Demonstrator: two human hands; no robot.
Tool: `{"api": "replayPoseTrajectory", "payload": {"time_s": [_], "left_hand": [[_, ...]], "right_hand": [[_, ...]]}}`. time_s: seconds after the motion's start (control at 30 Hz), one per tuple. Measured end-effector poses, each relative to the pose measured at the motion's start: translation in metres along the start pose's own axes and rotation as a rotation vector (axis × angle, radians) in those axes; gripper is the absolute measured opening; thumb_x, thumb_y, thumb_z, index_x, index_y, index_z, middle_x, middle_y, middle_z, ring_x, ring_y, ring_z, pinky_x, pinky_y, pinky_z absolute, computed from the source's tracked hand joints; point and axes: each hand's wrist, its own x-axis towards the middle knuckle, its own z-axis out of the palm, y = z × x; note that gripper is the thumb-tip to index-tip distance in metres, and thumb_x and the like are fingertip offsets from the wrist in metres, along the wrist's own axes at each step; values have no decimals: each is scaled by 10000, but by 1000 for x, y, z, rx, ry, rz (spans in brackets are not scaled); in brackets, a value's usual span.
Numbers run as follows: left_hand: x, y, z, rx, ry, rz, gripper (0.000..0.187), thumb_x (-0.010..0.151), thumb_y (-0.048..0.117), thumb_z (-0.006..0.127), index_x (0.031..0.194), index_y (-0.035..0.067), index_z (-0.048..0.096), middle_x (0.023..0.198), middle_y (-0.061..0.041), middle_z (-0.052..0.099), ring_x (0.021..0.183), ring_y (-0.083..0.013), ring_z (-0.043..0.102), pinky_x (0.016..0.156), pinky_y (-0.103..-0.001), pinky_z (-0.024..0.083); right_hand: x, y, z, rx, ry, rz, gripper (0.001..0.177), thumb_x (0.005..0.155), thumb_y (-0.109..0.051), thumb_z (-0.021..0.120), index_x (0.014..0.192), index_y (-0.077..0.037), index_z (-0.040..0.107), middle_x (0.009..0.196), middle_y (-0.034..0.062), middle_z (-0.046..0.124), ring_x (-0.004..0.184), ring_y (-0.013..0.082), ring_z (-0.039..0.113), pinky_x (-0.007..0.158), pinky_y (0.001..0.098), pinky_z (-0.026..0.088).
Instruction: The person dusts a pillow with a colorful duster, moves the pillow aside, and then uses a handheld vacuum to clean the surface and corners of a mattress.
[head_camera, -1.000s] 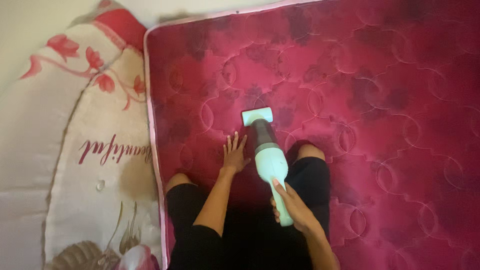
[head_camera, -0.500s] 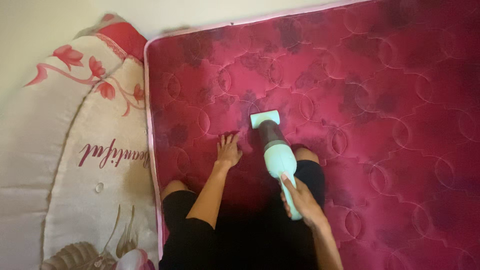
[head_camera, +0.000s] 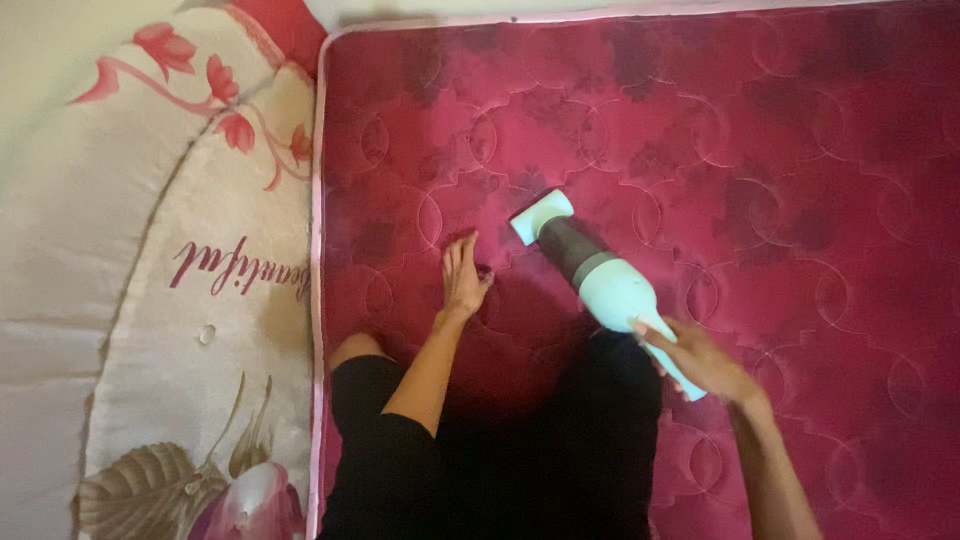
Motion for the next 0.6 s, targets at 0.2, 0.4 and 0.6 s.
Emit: {"api": "replayPoseTrajectory", "payload": {"time_s": [0.2,0.4,0.6], "left_hand": [[-4,31,-45,70,-84,-133,1373,650,295,967,1645,184,28,1722,-99,55,1585,-394,-20,1252,-621,52],[0,32,-74,165,-112,-245,1588,514,466,1007,1610,162,-101,1714,-140,-109,1572,-400,-115,1235,-664,-50],[-6,15,-65,25,20,-203,1621,485,466,1008,1618,152,-108,1712,-167,-126,1572,-420,-127,1248,-634,-44]], "right_hand": [[5,16,37,-11,-117,97,528,896,-536,626,1022,-26,680,581,52,547,380,160,528,335,329,428],[16,23,75,5,-121,112,465,903,-515,601,1123,-111,665,554,55,545,360,189,531,332,343,441],[26,-3,103,-45,-105,92,425,939,-497,561,1179,-154,635,525,59,505,347,190,495,322,346,398]]}}
